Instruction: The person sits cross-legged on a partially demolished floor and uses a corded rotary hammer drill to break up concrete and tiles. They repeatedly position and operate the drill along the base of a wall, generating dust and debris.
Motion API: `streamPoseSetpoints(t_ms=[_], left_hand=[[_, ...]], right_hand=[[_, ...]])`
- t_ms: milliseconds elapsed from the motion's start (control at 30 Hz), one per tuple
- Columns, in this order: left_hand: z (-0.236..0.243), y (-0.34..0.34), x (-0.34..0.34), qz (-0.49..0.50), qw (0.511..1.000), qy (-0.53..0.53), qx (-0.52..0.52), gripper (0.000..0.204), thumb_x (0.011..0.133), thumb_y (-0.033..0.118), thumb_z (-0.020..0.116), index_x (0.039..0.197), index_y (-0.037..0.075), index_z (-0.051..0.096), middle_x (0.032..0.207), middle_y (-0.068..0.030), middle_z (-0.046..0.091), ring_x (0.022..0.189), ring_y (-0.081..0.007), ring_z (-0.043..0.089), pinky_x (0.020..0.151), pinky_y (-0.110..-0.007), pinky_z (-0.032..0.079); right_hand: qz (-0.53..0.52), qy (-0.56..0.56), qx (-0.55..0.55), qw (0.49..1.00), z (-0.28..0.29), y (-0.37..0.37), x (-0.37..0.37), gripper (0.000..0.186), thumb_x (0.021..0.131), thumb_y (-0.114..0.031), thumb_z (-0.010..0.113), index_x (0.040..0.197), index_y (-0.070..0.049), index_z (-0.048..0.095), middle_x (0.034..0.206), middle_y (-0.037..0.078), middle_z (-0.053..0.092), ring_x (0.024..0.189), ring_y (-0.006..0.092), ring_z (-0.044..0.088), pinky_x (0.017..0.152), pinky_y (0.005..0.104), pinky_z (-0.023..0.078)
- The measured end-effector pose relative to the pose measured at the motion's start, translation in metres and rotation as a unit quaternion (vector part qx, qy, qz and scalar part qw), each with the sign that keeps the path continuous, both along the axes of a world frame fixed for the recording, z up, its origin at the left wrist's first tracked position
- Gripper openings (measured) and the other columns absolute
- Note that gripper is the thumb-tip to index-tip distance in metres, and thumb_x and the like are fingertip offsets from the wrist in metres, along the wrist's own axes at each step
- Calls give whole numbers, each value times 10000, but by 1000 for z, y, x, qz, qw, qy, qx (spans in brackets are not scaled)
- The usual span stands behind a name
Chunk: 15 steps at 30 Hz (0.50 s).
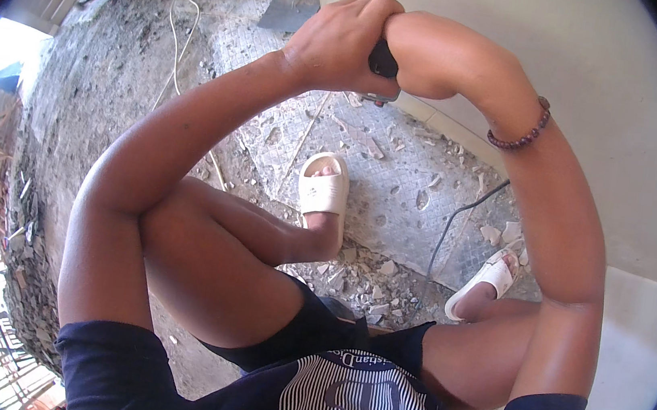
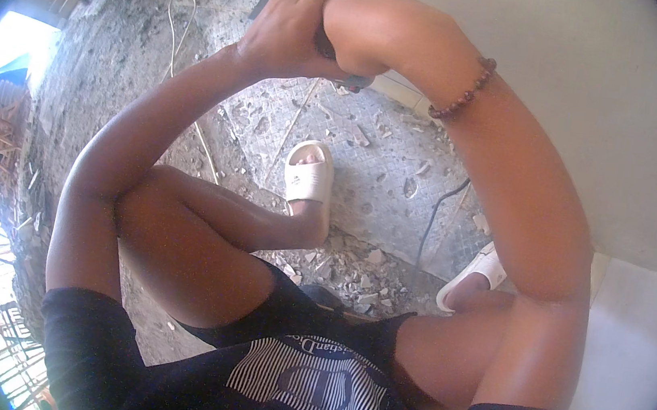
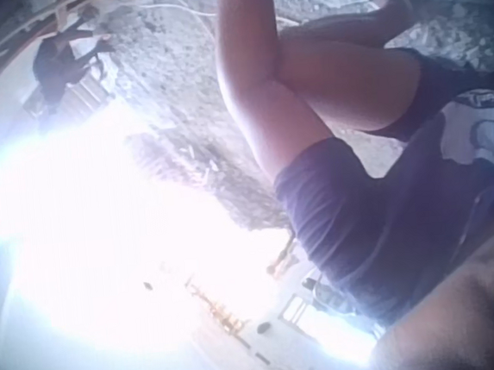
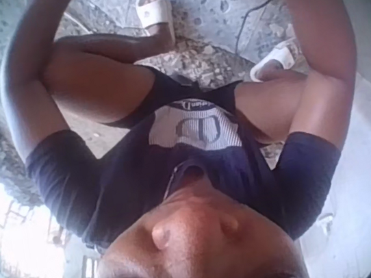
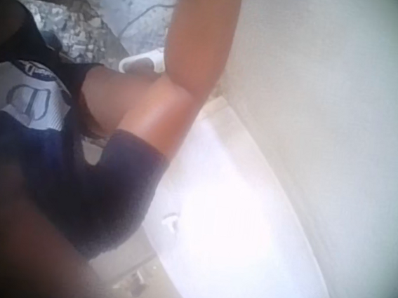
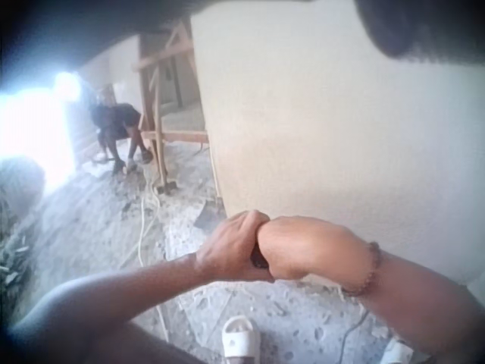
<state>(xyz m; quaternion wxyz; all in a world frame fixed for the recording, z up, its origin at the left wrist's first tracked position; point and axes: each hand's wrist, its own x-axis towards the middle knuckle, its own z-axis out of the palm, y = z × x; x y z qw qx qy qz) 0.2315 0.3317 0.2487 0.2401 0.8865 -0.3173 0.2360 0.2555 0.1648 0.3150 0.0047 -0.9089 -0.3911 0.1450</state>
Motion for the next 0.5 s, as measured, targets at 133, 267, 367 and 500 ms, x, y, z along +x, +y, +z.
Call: streamPoseSetpoints(t_ms=[133, 267, 367, 500], left_hand=[[11, 7, 0, 8, 1000, -1, 13, 753, 579, 313, 922, 1186, 71, 547, 1022, -161, 684, 1011, -387, 683, 894, -448, 543], [16, 4, 0, -2, 1000, -15, 8, 761, 578, 314, 930, 1192, 76, 548, 1023, -160, 685, 1012, -386, 686, 888, -447, 546], [12, 1, -4, -12, 1000, -17, 10, 760, 582, 315, 931, 1194, 78, 549, 1012, -157, 686, 1016, -381, 687, 886, -447, 547], [11, 4, -3, -14, 999, -30, 12, 753, 587, 318, 930, 1191, 79, 550, 1010, -152, 688, 1021, -377, 688, 885, -452, 548]], right_hand=[[21, -12, 29, 999, 13, 2, 0, 184, 736, 25, 691, 911, 59, 737, 918, 265, 730, 847, 396, 734, 717, 437, 589], [4, -17, -9, 1000, 23, -2, -5, 200, 748, 15, 687, 937, 53, 740, 944, 267, 733, 868, 395, 734, 734, 435, 593], [7, -26, -2, 1000, 18, -3, -14, 206, 751, 14, 682, 946, 52, 739, 948, 267, 732, 868, 393, 734, 733, 435, 593], [18, -28, 20, 999, 16, -4, -13, 211, 747, 27, 673, 947, 52, 737, 933, 265, 731, 855, 395, 734, 719, 431, 594]])
